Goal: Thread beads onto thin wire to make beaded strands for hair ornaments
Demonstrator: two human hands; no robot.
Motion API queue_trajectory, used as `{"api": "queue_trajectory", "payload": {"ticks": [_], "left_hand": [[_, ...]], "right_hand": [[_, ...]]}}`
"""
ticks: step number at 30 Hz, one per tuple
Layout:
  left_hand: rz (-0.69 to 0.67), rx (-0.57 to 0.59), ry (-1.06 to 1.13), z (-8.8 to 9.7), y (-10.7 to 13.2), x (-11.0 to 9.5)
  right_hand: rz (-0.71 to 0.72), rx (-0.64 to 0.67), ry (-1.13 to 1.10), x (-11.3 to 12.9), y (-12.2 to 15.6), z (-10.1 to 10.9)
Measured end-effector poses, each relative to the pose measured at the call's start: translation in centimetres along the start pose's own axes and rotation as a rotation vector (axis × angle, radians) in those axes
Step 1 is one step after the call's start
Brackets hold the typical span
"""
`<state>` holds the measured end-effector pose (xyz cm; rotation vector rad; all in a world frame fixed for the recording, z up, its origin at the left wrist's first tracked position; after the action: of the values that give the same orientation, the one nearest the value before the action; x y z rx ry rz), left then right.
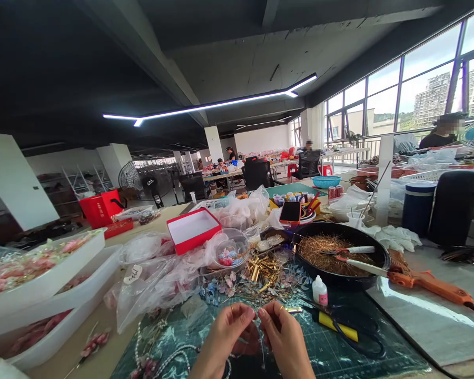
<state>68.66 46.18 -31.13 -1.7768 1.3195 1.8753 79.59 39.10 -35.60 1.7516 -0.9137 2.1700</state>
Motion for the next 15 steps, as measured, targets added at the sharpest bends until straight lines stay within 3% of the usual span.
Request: {"api": "queue_trajectory", "payload": {"ticks": [9, 15], "left_hand": [[-0.038, 0.018, 0.011, 0.20, -0.17, 0.01], [-0.072, -0.032, -0.008, 0.15, -0.17, 0.10]], "right_hand": [[0.015, 0.007, 0.003, -0.24, 0.03, 0.03], [0.032, 0.019, 0.055, -0.41, 0.21, -0.14]]}}
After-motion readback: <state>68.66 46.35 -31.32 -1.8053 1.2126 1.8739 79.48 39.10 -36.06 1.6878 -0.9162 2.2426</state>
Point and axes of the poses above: each hand's wrist, its own y-axis away from the middle knuckle, its own z-axis out of the back of the hand, x = y × z, the point moved 1 cm from there along -y, towards the middle knuckle, and after that the axes turned 13 degrees about z, right-handed, at the moved point
